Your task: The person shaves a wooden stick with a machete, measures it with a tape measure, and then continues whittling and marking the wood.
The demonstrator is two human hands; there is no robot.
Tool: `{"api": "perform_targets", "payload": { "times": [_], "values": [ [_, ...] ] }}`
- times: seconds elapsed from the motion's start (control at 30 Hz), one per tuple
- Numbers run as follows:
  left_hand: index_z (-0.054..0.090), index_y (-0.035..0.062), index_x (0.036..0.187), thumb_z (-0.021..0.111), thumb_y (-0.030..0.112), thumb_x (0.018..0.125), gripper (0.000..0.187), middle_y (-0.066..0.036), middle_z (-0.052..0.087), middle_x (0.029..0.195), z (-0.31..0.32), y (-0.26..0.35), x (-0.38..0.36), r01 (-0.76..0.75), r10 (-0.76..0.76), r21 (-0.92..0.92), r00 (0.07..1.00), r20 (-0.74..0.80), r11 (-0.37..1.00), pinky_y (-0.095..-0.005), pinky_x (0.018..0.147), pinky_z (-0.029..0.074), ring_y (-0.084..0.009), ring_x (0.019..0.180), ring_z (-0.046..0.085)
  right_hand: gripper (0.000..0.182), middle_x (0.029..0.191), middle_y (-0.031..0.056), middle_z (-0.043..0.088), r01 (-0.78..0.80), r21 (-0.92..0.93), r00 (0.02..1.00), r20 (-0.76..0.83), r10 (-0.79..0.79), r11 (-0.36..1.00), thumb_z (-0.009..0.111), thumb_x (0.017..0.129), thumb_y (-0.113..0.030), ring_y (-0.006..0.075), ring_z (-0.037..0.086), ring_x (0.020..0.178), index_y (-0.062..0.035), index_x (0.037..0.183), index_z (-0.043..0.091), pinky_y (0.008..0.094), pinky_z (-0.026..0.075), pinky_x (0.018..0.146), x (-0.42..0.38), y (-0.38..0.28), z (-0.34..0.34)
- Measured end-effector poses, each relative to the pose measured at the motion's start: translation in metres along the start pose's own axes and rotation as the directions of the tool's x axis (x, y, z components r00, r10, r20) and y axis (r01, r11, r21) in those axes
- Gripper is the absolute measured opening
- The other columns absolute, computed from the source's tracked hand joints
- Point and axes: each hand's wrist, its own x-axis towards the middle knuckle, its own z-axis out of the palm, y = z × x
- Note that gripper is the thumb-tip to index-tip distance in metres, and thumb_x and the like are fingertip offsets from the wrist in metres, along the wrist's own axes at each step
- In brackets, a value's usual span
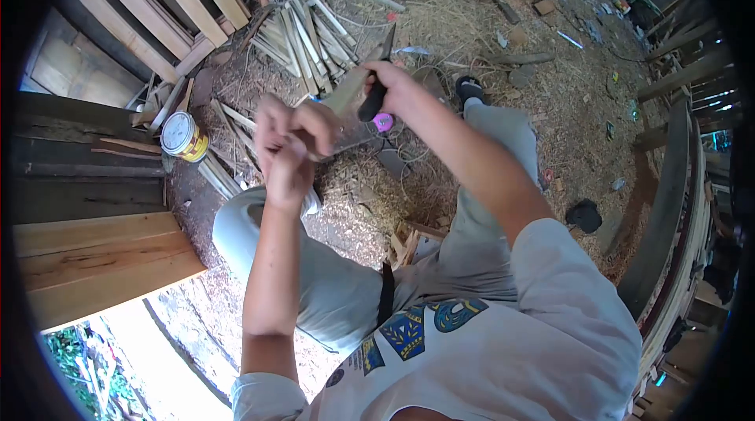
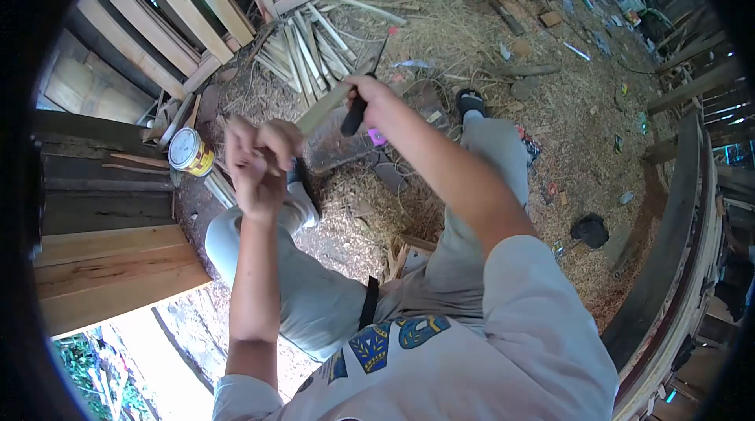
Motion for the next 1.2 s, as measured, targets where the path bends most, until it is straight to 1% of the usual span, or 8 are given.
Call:
{"api": "perform_targets", "payload": {
  "times": [0.1, 0.27, 0.3, 0.53, 0.73, 0.8, 0.93, 1.2],
  "values": [
    [0.037, 0.0109, 0.091, 0.059, 0.035, 0.089, 0.033, -0.014, 0.057, 0.082, 0.005, 0.004, 0.003, 0.166, -0.156, -0.069, 0.978, 0.135, 0.984, -0.0402, 0.088, 0.045, -0.0264, 0.086, 0.055, 0.024, 0.056, -0.0082, 0.041, 0.032, -0.138, 0.973, 0.230, 0.000, 0.990, 0.067, 0.099, -0.031, 0.0098, 0.045, 0.051, -0.0081, 0.100, 0.072, 0.0283, 0.042, 0.050, 0.019, -0.042, -0.033],
    [0.048, 0.0072, 0.092, 0.057, 0.041, 0.093, 0.035, -0.016, 0.062, 0.102, -0.008, -0.012, 0.027, 0.276, -0.267, 0.195, 0.961, -0.070, 0.941, -0.0425, 0.100, 0.045, -0.0266, 0.099, 0.060, 0.020, 0.062, -0.0007, 0.056, 0.384, -0.505, 0.902, 0.024, -0.432, 0.773, 0.078, 0.092, -0.021, 0.0113, 0.051, 0.047, -0.0054, 0.091, 0.066, 0.0297, 0.041, 0.046, -0.010, -0.059, -0.060],
    [0.058, 0.0044, 0.101, 0.054, 0.024, 0.097, 0.020, -0.013, 0.066, 0.116, -0.019, -0.022, 0.031, 0.266, -0.256, 0.136, 0.963, -0.086, 0.954, -0.0384, 0.100, 0.045, -0.0208, 0.108, 0.060, 0.022, 0.064, 0.0012, 0.058, 0.401, -0.544, 0.879, 0.002, -0.477, 0.737, 0.080, 0.090, -0.019, 0.0117, 0.052, 0.047, -0.0052, 0.089, 0.063, 0.0299, 0.041, 0.045, -0.014, -0.058, -0.061],
    [0.066, 0.0022, 0.115, 0.060, 0.022, 0.102, 0.024, -0.010, 0.067, 0.124, -0.032, -0.061, 0.076, 0.405, -0.242, 0.315, 0.861, -0.447, 0.858, -0.0344, 0.098, 0.050, -0.0167, 0.111, 0.063, 0.022, 0.066, 0.0034, 0.062, 0.542, -0.471, 0.832, 0.178, -0.526, 0.697, 0.080, 0.089, -0.015, 0.0121, 0.053, 0.045, -0.0044, 0.083, 0.062, 0.0303, 0.042, 0.043, -0.027, -0.041, -0.027],
    [0.045, -0.0028, 0.151, 0.062, 0.026, 0.104, 0.057, -0.019, 0.058, 0.146, -0.028, -0.077, 0.101, 0.252, -0.122, 0.443, 0.946, -0.300, 0.860, -0.0391, 0.113, 0.043, -0.0261, 0.137, 0.053, 0.033, 0.071, 0.0060, 0.064, 0.561, -0.647, 0.815, 0.322, -0.482, 0.516, 0.086, 0.080, -0.024, 0.0185, 0.056, 0.060, -0.0006, 0.087, 0.063, 0.0352, 0.048, 0.061, -0.023, -0.023, -0.021],
    [0.044, -0.0043, 0.151, 0.061, 0.026, 0.106, 0.057, -0.015, 0.063, 0.136, -0.035, -0.089, 0.105, 0.265, -0.114, 0.374, 0.919, -0.379, 0.889, -0.0370, 0.109, 0.046, -0.0222, 0.125, 0.060, 0.037, 0.074, 0.0122, 0.065, 0.681, -0.707, 0.659, 0.480, -0.579, 0.189, 0.085, 0.081, -0.027, 0.0252, 0.061, 0.063, 0.0020, 0.090, 0.063, 0.0387, 0.049, 0.064, -0.036, -0.016, -0.016],
    [0.055, -0.0046, 0.139, 0.063, 0.023, 0.105, 0.044, -0.008, 0.068, 0.112, -0.052, -0.104, 0.108, 0.290, -0.049, 0.313, 0.800, -0.598, 0.904, -0.0286, 0.092, 0.051, -0.0130, 0.101, 0.062, 0.041, 0.082, 0.0186, 0.069, 0.663, -0.746, 0.659, 0.544, -0.520, 0.060, 0.084, 0.081, -0.031, 0.0358, 0.068, 0.073, 0.0014, 0.096, 0.065, 0.0436, 0.051, 0.069, -0.045, -0.004, -0.014],
    [0.065, -0.0006, 0.116, 0.062, 0.019, 0.105, 0.022, 0.000, 0.066, 0.089, -0.049, -0.099, 0.106, 0.179, 0.107, 0.441, 0.829, -0.549, 0.879, -0.0242, 0.072, 0.051, -0.0066, 0.078, 0.059, 0.043, 0.080, 0.0153, 0.069, 0.694, -0.702, 0.672, 0.551, -0.495, 0.160, 0.086, 0.080, -0.032, 0.0289, 0.066, 0.072, 0.0021, 0.098, 0.065, 0.0398, 0.052, 0.069, -0.048, 0.001, -0.018]
  ]
}}
